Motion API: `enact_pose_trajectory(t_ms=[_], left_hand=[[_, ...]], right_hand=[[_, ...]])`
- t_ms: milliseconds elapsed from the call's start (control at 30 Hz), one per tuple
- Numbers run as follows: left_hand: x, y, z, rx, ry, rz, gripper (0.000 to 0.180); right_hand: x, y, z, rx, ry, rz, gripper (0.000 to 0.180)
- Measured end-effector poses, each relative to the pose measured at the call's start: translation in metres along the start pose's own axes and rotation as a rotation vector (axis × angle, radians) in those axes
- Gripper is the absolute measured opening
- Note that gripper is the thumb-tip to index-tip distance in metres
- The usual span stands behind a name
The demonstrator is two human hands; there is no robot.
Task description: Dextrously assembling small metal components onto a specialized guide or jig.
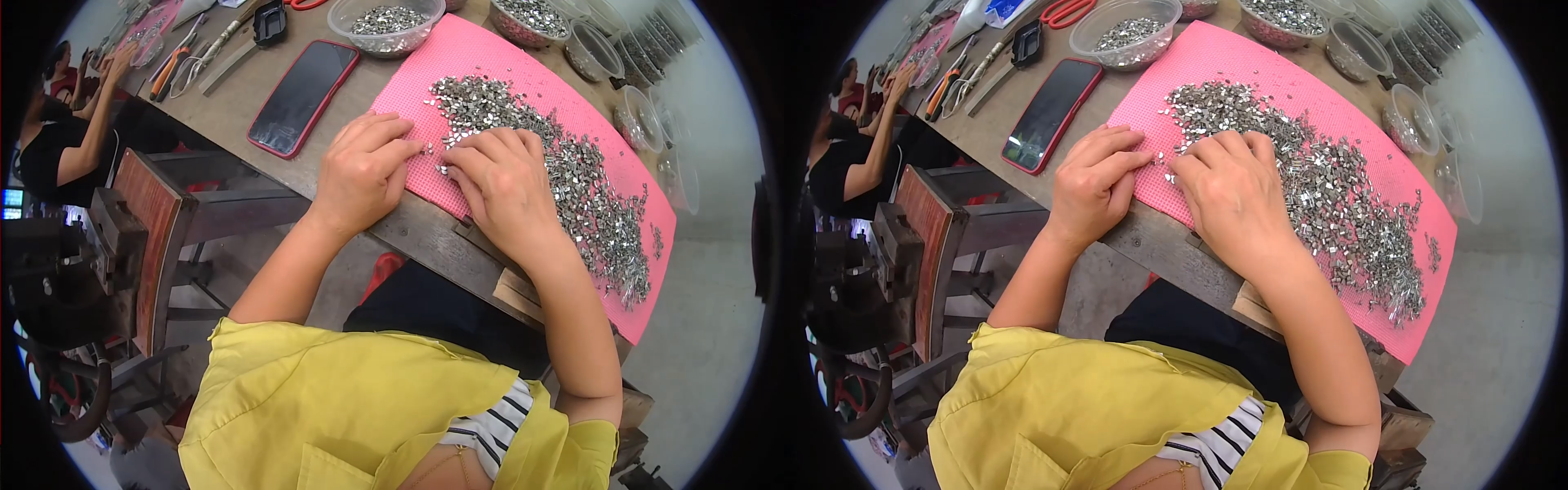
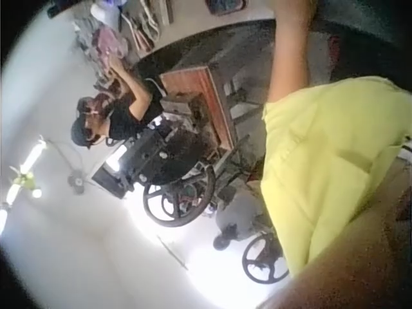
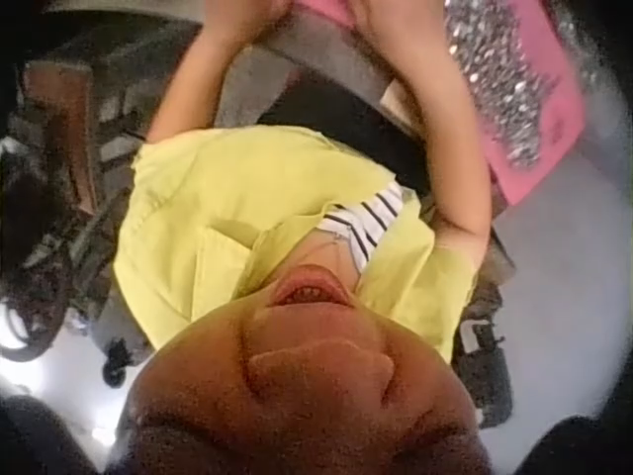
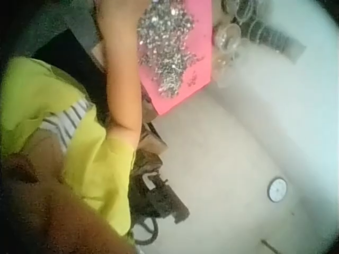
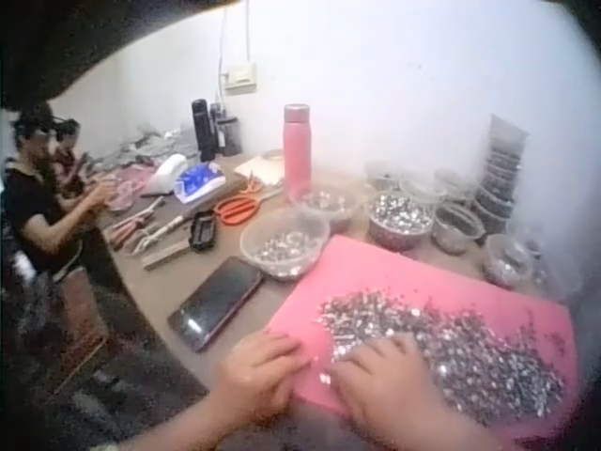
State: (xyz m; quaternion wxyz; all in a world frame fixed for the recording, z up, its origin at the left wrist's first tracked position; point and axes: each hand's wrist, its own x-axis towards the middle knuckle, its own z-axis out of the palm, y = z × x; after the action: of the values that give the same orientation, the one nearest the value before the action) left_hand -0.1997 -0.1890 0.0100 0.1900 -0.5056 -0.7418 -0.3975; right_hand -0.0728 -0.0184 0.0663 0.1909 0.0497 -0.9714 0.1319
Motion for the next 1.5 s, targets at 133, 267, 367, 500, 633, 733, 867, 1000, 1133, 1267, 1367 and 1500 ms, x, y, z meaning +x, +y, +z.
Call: enact_pose_trajectory(t_ms=[133, 267, 367, 500, 633, 733, 867, 1000, 1133, 1267, 1367, 1500], left_hand=[[0.001, 0.000, -0.001, 0.012, 0.017, -0.004, 0.021], [0.001, -0.002, -0.003, -0.020, 0.017, -0.031, 0.022], [0.005, 0.000, -0.006, -0.110, -0.017, -0.109, 0.024], [0.008, -0.001, -0.008, -0.172, -0.043, -0.070, 0.025], [0.007, -0.003, -0.006, -0.100, -0.045, -0.019, 0.027], [0.006, -0.004, -0.008, -0.121, -0.030, -0.053, 0.021], [0.005, -0.005, -0.009, -0.157, -0.020, -0.144, 0.021], [0.005, -0.005, -0.009, -0.189, -0.013, -0.195, 0.022], [0.006, -0.003, -0.008, -0.201, -0.052, -0.166, 0.024], [0.007, -0.007, -0.007, -0.134, -0.077, -0.044, 0.025], [0.006, -0.010, -0.008, -0.155, -0.089, -0.035, 0.025], [0.005, -0.008, -0.006, -0.164, -0.087, -0.087, 0.024]], right_hand=[[0.008, 0.004, 0.006, 0.002, 0.076, -0.027, 0.010], [0.009, 0.004, 0.008, 0.001, 0.032, -0.003, 0.008], [0.011, 0.004, 0.009, -0.001, 0.065, -0.013, 0.006], [0.013, 0.004, 0.010, -0.022, 0.061, -0.037, 0.008], [0.014, 0.000, 0.007, -0.049, 0.025, -0.033, 0.009], [0.016, -0.005, 0.006, -0.086, 0.002, -0.046, 0.008], [0.020, -0.011, 0.004, -0.111, -0.044, -0.039, 0.007], [0.019, -0.013, 0.005, -0.112, -0.100, -0.007, 0.008], [0.015, -0.010, 0.012, -0.091, -0.085, 0.017, 0.011], [0.007, -0.005, 0.001, -0.065, -0.009, 0.067, 0.014], [-0.004, -0.008, -0.017, 0.015, 0.082, 0.163, 0.014], [-0.035, -0.006, -0.037, 0.055, 0.122, 0.317, 0.012]])
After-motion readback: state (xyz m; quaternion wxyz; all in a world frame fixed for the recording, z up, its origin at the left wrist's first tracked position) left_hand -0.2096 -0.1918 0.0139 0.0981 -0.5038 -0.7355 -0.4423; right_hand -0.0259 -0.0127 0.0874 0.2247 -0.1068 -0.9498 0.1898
